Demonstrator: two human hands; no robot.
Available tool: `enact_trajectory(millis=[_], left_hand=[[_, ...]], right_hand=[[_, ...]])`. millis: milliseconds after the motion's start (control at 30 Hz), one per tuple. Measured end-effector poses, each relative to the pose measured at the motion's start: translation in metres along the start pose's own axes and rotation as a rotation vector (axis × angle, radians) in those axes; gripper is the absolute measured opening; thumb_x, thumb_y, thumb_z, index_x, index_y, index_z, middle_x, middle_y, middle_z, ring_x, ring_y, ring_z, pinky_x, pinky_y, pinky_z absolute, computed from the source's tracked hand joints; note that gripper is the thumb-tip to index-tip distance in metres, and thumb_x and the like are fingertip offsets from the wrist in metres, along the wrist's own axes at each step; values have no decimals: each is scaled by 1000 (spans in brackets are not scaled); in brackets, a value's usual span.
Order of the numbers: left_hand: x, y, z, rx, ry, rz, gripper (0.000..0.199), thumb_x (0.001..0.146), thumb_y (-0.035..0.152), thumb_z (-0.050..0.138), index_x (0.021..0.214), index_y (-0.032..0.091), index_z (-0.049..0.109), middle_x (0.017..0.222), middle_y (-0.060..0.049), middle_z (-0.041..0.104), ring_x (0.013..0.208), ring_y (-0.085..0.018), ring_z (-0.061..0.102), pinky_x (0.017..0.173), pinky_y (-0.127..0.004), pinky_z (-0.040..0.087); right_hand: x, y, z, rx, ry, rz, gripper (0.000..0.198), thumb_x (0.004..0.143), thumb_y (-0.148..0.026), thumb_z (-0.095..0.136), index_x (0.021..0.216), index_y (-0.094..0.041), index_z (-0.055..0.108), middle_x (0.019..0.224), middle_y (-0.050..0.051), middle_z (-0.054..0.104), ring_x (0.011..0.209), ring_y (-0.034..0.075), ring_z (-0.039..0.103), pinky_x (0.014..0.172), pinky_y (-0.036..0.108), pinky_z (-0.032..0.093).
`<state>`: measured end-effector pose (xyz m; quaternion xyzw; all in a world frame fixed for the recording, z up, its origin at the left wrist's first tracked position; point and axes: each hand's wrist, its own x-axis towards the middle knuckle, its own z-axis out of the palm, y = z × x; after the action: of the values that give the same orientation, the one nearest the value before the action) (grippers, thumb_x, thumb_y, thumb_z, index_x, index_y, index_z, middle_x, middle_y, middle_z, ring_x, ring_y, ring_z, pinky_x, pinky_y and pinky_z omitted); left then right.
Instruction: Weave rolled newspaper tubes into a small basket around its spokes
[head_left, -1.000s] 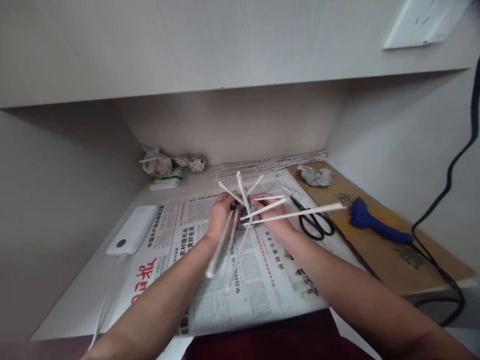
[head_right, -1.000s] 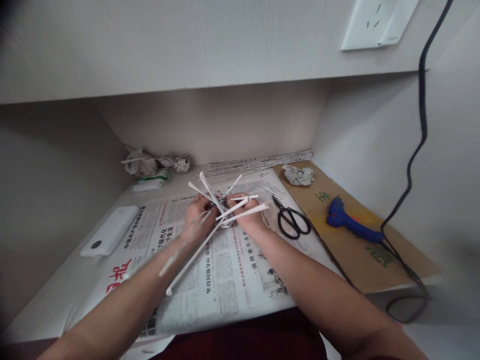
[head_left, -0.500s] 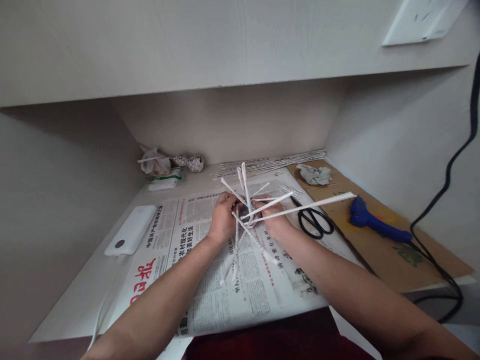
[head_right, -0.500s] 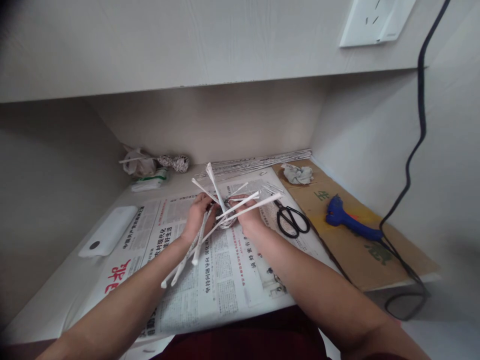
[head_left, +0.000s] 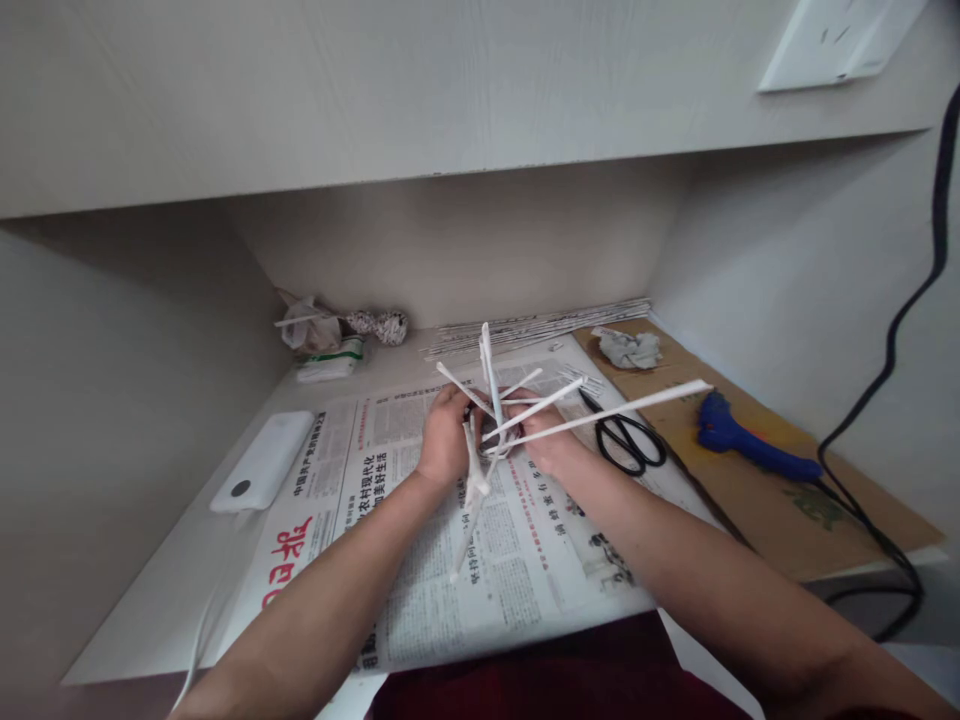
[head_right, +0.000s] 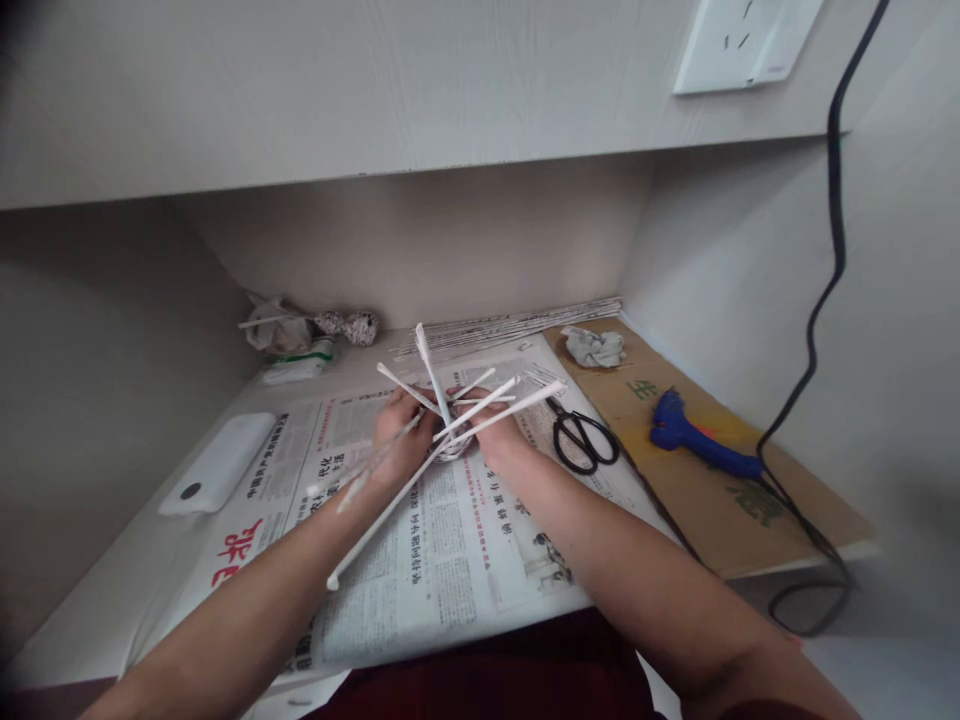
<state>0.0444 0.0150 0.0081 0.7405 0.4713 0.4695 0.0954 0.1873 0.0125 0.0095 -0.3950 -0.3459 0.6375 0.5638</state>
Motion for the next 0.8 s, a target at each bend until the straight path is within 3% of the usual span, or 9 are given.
enact_trajectory(millis=[167,300,467,600,800], left_hand=[[1,8,-5,-39,-42,-17,19,82,10,54,89,20,70,93,-7,64,90,-22,62,82,-34,50],[0,9,-6,-101,-35,-32,17,83,14,57,92,20,70,98,-7,64,95,-22,61,85,-34,49],[0,7,-4,-142,-1,-23,10,83,18,59,81,19,69,89,-5,62,87,-20,61,79,-31,49],[1,4,-3,-134,-24,-9,15,84,15,55,79,19,68,89,-5,67,88,-21,62,83,-33,49],[1,-1,-3,-109,-36,-16,16,86,17,53,81,19,68,86,-6,68,85,-22,63,82,-35,48]], right_hand=[[0,3,0,-18,62,-48,31,53,-29,77,78,-19,63,63,0,67,62,20,64,53,29,48],[0,4,-1,-52,72,-69,28,54,-26,75,78,-19,62,62,-2,65,55,17,60,51,28,46],[1,6,-2,-83,79,-59,25,56,-21,72,78,-20,61,58,-4,65,51,14,59,49,26,46],[1,7,0,-50,115,-28,25,56,-21,71,78,-19,61,57,-3,65,46,14,58,45,25,45],[-3,0,3,-13,56,-32,31,53,-23,78,80,-18,65,62,-2,67,53,16,62,49,26,49]])
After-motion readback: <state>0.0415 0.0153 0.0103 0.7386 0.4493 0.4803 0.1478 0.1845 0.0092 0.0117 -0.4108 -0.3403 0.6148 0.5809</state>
